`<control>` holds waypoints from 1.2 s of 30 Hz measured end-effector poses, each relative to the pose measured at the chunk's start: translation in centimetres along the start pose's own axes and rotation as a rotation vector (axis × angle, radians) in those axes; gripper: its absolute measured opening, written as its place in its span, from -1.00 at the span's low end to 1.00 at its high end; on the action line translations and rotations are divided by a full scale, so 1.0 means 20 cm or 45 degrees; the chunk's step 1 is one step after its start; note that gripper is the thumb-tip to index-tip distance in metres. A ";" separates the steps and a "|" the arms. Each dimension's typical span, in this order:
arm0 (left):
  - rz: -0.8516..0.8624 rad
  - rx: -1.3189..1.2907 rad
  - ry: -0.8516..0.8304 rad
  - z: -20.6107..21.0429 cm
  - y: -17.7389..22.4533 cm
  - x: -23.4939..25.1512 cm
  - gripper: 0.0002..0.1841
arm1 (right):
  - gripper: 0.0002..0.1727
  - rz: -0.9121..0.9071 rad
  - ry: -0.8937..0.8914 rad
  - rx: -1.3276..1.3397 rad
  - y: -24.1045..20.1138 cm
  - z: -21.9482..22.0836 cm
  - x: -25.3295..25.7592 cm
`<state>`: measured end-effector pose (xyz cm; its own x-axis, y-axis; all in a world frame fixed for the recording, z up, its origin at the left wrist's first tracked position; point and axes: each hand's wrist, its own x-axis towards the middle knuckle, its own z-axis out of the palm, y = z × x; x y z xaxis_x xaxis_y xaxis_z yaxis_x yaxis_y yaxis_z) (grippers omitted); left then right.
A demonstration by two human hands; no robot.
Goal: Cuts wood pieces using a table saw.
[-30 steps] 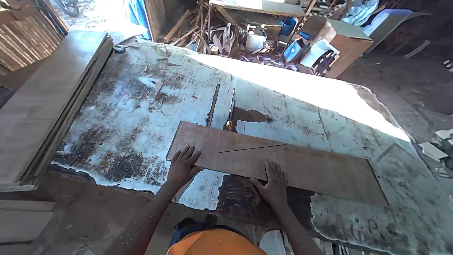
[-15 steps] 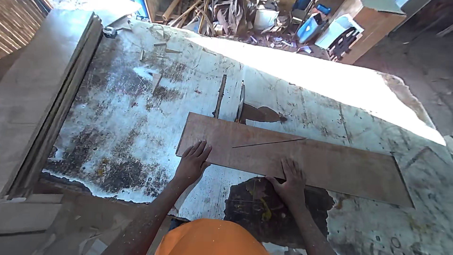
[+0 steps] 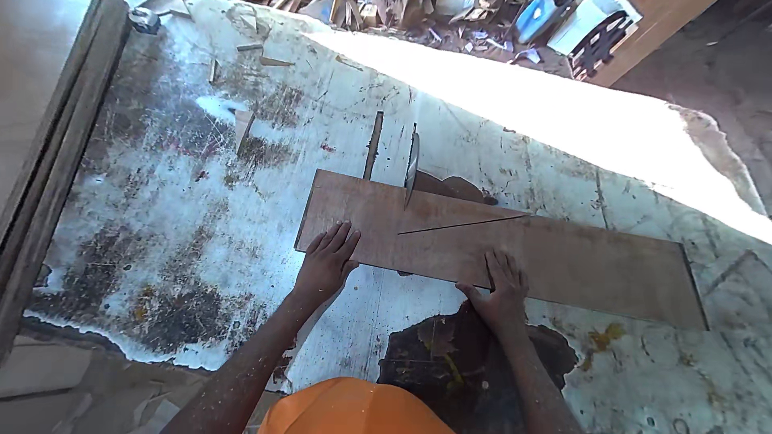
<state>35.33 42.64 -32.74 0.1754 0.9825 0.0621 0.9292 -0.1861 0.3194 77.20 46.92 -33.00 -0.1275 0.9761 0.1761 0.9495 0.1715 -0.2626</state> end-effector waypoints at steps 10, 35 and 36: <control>0.006 0.005 0.025 0.00 -0.04 0.16 -0.37 | 0.22 -0.002 0.028 0.011 0.03 0.03 0.16; -0.111 -0.009 0.175 0.04 -0.05 0.15 -0.21 | 0.24 0.023 0.022 0.003 -0.04 0.05 0.17; -0.111 -0.008 0.168 0.04 -0.05 0.16 -0.22 | 0.24 0.023 0.026 0.006 -0.04 0.06 0.18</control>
<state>35.19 46.02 -33.56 0.0496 0.9863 0.1571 0.9367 -0.1005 0.3353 75.65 50.37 -33.22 -0.1043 0.9760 0.1910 0.9503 0.1544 -0.2702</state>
